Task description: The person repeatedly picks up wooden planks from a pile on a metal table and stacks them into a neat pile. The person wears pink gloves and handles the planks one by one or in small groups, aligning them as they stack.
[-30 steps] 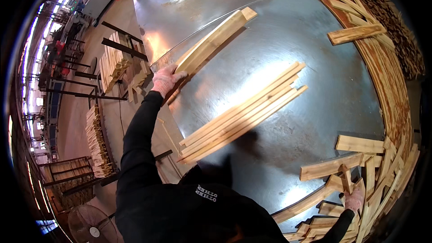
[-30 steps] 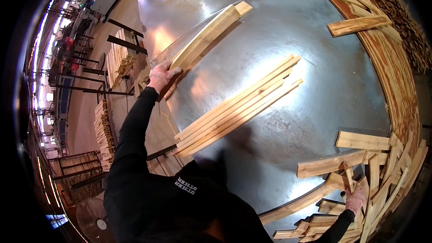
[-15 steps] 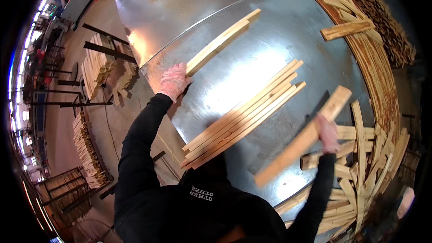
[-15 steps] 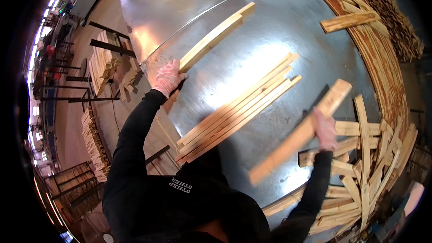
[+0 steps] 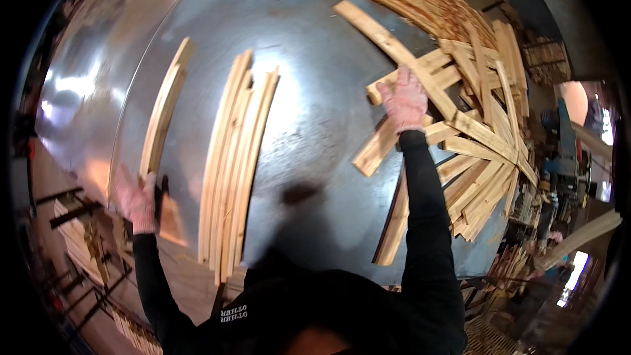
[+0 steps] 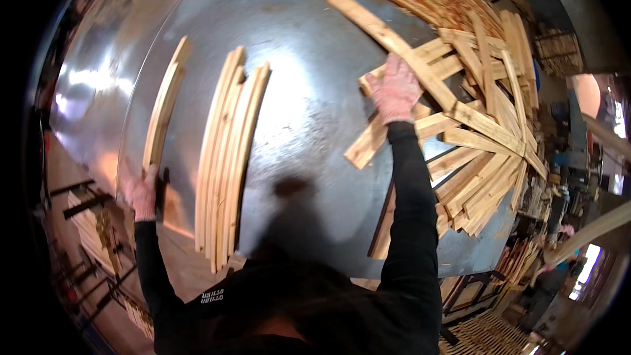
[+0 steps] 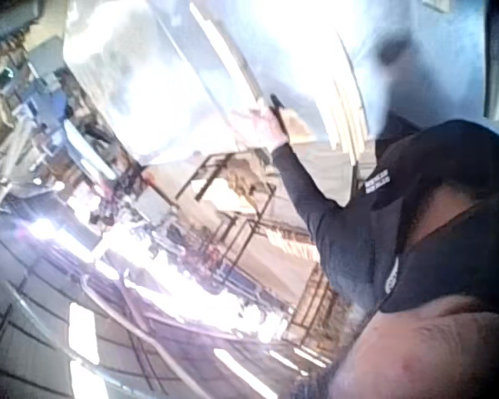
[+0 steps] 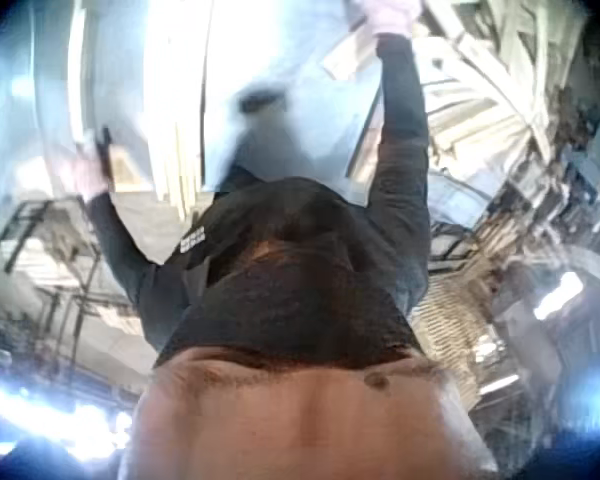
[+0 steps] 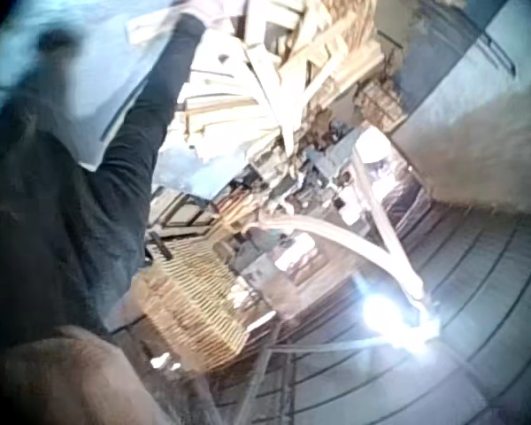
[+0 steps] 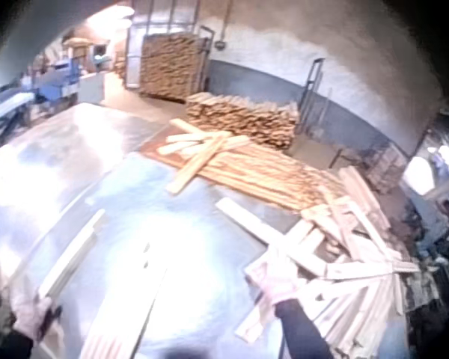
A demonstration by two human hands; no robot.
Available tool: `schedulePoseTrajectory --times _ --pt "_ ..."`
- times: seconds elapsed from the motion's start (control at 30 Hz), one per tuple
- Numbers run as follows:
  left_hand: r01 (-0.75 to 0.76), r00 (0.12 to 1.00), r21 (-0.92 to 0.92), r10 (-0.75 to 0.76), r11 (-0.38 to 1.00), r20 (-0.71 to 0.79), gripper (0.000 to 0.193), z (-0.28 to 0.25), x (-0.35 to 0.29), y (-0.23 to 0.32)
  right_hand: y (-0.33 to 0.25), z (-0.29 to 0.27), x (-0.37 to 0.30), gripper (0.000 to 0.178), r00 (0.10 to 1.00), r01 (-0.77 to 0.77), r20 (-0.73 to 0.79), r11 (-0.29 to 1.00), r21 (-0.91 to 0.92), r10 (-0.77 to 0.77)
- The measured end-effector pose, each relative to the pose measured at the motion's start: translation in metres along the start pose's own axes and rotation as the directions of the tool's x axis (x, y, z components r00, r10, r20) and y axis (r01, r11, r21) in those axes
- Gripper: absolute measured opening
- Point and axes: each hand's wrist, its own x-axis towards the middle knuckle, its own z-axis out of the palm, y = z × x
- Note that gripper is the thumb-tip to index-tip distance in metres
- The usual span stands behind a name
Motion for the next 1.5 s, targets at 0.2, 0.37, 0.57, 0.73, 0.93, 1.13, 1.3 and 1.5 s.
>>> schedulePoseTrajectory --times 0.2,0.37,0.57,0.73,0.93,1.13,1.3,1.5 --pt "0.282 0.958 -0.865 -0.078 0.416 0.275 0.065 -0.103 -0.047 0.222 0.15 0.007 0.053 0.089 0.874 -0.156 0.449 0.982 -0.109 0.188" --pt "-0.076 0.943 -0.847 0.314 0.527 0.111 0.072 -0.148 -0.079 0.384 0.114 -0.006 -0.059 0.076 0.799 -0.166 0.558 0.808 0.566 -0.226" --pt "0.404 0.745 -0.891 0.492 0.206 0.451 0.055 -0.149 -0.106 0.507 0.068 -0.029 -0.228 0.05 0.921 -0.097 0.191 0.274 0.957 -0.339" --pt "0.519 0.729 -0.806 0.345 0.284 0.591 0.041 -0.177 -0.056 0.405 0.143 -0.046 -0.161 0.056 0.93 0.228 0.039 0.658 0.717 -0.365" --pt "-0.149 0.978 -0.202 0.175 0.968 0.115 0.048 -0.111 -0.023 0.115 0.269 0.011 -0.039 0.124 0.874 0.043 0.464 0.93 -0.364 0.141" --pt "0.167 0.888 -0.216 -0.051 0.962 0.458 0.069 -0.026 -0.013 0.012 0.236 -0.004 -0.046 0.099 0.778 0.002 0.59 0.939 -0.345 0.215" --pt "0.337 0.789 -0.269 -0.114 0.902 0.604 0.088 0.003 -0.016 0.024 0.259 -0.013 -0.136 0.036 0.774 0.22 0.611 0.975 -0.015 -0.165" --pt "0.441 0.856 -0.878 0.209 0.186 0.473 0.056 -0.146 -0.054 0.257 0.073 -0.005 -0.23 0.057 0.689 -0.586 0.723 -0.629 0.511 -0.055"
